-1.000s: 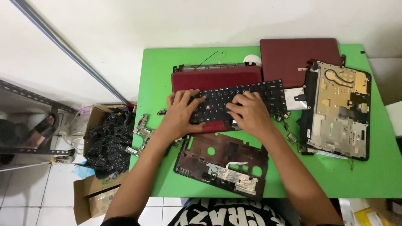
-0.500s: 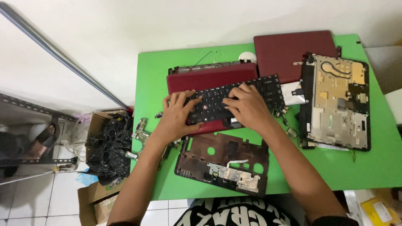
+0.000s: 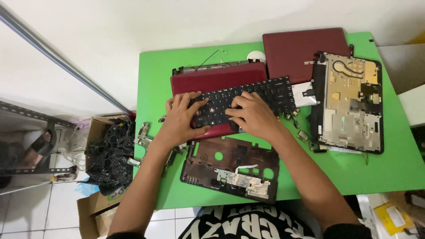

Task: Fitting and pressing a laptop keyboard into its red plastic casing on a repair bench.

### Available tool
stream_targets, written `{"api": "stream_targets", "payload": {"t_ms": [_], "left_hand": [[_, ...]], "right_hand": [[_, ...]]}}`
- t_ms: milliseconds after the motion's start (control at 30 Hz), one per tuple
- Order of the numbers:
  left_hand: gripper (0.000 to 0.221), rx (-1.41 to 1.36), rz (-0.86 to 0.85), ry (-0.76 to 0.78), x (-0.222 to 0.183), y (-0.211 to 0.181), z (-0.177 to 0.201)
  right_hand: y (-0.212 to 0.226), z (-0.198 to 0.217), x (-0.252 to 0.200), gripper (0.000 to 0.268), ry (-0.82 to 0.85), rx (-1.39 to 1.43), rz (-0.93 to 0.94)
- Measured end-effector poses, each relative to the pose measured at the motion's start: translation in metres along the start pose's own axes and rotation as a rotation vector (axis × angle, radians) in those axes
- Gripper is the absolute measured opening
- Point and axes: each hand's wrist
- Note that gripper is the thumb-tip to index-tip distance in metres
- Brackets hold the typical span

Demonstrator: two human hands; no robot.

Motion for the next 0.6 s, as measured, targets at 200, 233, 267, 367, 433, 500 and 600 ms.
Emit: {"api": "stream_targets", "payload": {"t_ms": [200,233,267,367,433,500,600], "left_hand": [[0.080,-0.006,0.031,0.025,0.001,-0.007,0.006],[0.080,-0.011,0.028,0.030,-0.001,-0.007,0.005],[0.080,-0.008,0.034,0.027,0.000,-0.007,0.005],[0.079,0.001,0.029,0.027,0.003,-0.006,0.006],[0.078,0.010,0.027,0.031,0.003,-0.007,0.007],[0.078,0.008,0.040,0.027,0.002,-0.008,0.008],[0.079,-0.008,0.055,0.039,0.002,-0.007,0.008]], "right_hand": [[-0.012,0.004,-0.004,0.018,-0.049,-0.070,-0.091],[-0.012,-0.001,-0.007,0.018,-0.046,-0.072,-0.098],[-0.013,-0.006,-0.008,0.018,-0.041,-0.025,-0.099],[-0.023,0.006,-0.009,0.019,0.005,0.020,-0.108],[-0.032,0.025,-0.011,0.019,0.051,0.026,-0.114],[-0.041,0.048,-0.012,0.015,0.132,-0.081,-0.130],[-0.056,0.063,-0.014,0.014,0.190,-0.107,-0.213]]}}
Point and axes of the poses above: each hand's wrist, its own x-axis towards the middle knuckle, its own z-axis out of the back of the hand, y = z × x, and after that the axes turned 11 degrees about -y, right-handed
